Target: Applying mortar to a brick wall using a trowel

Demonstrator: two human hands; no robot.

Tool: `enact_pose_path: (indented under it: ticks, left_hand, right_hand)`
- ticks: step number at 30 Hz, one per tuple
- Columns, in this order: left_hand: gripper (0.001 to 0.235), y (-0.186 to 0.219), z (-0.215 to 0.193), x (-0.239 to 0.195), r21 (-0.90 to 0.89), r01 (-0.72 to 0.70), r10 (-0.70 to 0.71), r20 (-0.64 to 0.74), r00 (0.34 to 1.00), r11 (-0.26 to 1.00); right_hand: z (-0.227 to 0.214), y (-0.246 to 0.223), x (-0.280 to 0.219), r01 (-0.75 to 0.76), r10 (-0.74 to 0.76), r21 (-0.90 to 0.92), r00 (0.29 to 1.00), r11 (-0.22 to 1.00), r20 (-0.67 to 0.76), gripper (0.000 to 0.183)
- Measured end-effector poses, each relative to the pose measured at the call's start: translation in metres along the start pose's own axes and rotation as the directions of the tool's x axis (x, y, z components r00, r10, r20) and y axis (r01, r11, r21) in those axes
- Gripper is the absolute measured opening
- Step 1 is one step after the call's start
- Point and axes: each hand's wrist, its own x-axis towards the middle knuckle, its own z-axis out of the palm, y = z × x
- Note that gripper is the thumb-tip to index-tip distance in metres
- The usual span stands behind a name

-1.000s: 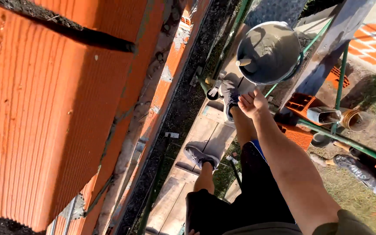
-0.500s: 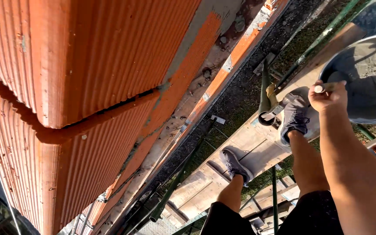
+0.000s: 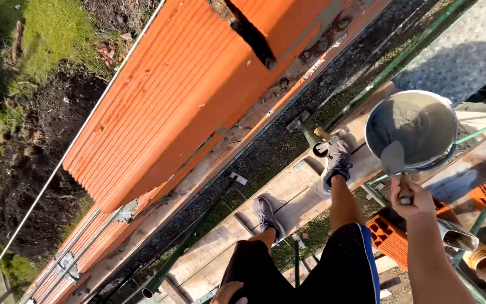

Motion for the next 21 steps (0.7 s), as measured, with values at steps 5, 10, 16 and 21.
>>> enact_pose_path:
  ticks: [5, 10, 16, 21]
  left_hand:
    - [0.055, 0.019, -0.052, -0.048, -0.119, -0.028, 0.036, 0.063, 0.997, 0.993]
    - [0.058, -0.05, -0.055, -0.038, -0.118, -0.357, 0.34, -0.143, 0.93, 0.927]
    - [0.054, -0.018, -0.173, -0.066, 0.319, -0.69, 0.722, -0.544, 0.428, 0.65]
    - [0.037, 0.101, -0.308, -0.14, 0.737, -0.611, 0.85, -0.491, -0.188, 0.29]
  right_hand:
    - [0.005, 0.028, -0.061, 0.203, -0.177, -0.26, 0.977, 0.944, 0.119, 0.012]
    - [-0.002, 0.06, -0.133, 0.311, -0.289, -0.246, 0.95, 0.918, 0.121, 0.041]
    - [0.015, 0.114, -0.228, 0.485, -0.426, -0.176, 0.857, 0.857, 0.289, 0.01]
    - [0.043, 0.145, -0.251, 0.472, -0.447, 0.016, 0.822, 0.881, 0.354, 0.047]
